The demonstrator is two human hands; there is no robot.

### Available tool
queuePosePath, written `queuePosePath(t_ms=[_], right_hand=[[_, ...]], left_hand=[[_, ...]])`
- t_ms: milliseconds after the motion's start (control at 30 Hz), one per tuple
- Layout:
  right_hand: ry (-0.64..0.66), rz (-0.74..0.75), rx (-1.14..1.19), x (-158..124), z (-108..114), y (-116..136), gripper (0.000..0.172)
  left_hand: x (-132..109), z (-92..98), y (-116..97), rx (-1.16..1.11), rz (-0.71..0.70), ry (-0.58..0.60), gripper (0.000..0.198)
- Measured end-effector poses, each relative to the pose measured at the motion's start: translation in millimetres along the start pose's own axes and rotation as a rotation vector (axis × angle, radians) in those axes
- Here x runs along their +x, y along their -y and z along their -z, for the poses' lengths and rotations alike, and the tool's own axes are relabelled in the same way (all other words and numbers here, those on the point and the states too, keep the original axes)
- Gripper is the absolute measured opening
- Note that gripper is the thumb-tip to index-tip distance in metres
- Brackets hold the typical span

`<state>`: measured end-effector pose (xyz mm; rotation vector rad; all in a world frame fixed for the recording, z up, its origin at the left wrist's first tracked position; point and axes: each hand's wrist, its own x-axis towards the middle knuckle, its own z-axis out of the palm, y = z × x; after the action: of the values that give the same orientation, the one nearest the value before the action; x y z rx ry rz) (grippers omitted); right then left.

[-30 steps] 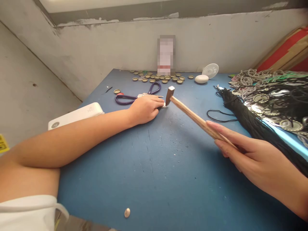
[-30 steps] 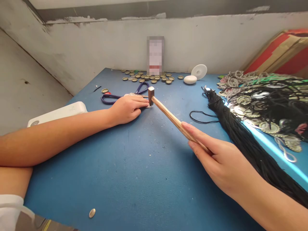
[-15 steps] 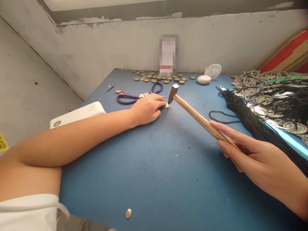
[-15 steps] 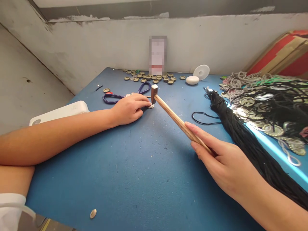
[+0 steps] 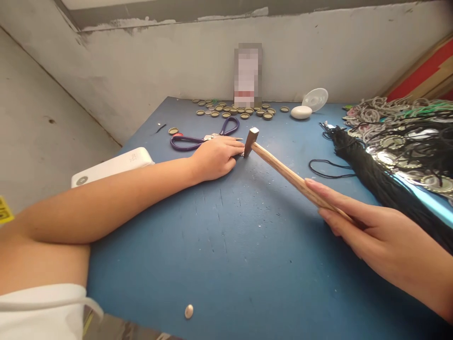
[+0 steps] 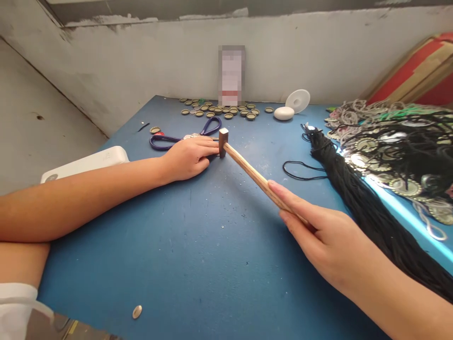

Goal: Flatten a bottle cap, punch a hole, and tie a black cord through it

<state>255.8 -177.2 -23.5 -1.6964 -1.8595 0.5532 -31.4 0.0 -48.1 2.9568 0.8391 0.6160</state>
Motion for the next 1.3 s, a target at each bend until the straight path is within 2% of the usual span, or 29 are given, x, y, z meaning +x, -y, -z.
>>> queuePosePath(t_ms=[100,233,400,533,567,600,700,767,1000,1133,1300], right_hand=[[-0.004,-0.027,0.048,-0.8,0.3,1.7,0.055],[-0.104,-0.084,0.059,-1.7,1.3,4.1,0.058],[0.027,-0.066,0.025,1.7,1.6,2.9,0.057],[-0.183,-0.13,0.061,-2.9,1.8,-0.7,0.058],[-0.189,-0.134,0.047,-2.9,2.1,-2.5,0.059],[-0.145,-0.13,0.017,-2.0,2.5,-4.5,0.058],[0.105,-0.108,-0.071,3.5,4.5,-10.9,0.058],[0.157,-0.128,-0.052,5.8,5.8,-14.0,0.061],[0.083,-0.146,0.054,4.4,6.5,-15.0,0.062],[0.096,-0.15,0.072,2.3,5.6,-13.3,0.06],[-0.202,-0.151,0.118,-5.6,1.3,-7.4,0.057]], left_hand=[[0.2,0.1,0.0,0.007,0.01,0.01,0.041],[0.0,-0.3,0.7,0.007,0.006,-0.002,0.044],[-0.5,-0.8,0.9,0.006,0.001,-0.004,0.042],[-0.8,-2.4,1.4,0.016,0.005,-0.012,0.043],[-0.7,-3.0,1.7,0.011,0.002,-0.015,0.043],[-0.6,-3.7,2.0,0.005,-0.001,-0.019,0.042],[-0.5,-5.3,2.9,-0.007,-0.004,-0.032,0.04],[-0.8,-5.8,2.9,-0.001,-0.008,-0.037,0.04],[-2.5,-1.7,-1.5,0.066,0.075,-0.021,0.04],[-1.2,-1.0,-1.0,0.026,0.011,-0.009,0.04],[-0.9,-2.9,1.1,0.034,-0.018,-0.04,0.046]])
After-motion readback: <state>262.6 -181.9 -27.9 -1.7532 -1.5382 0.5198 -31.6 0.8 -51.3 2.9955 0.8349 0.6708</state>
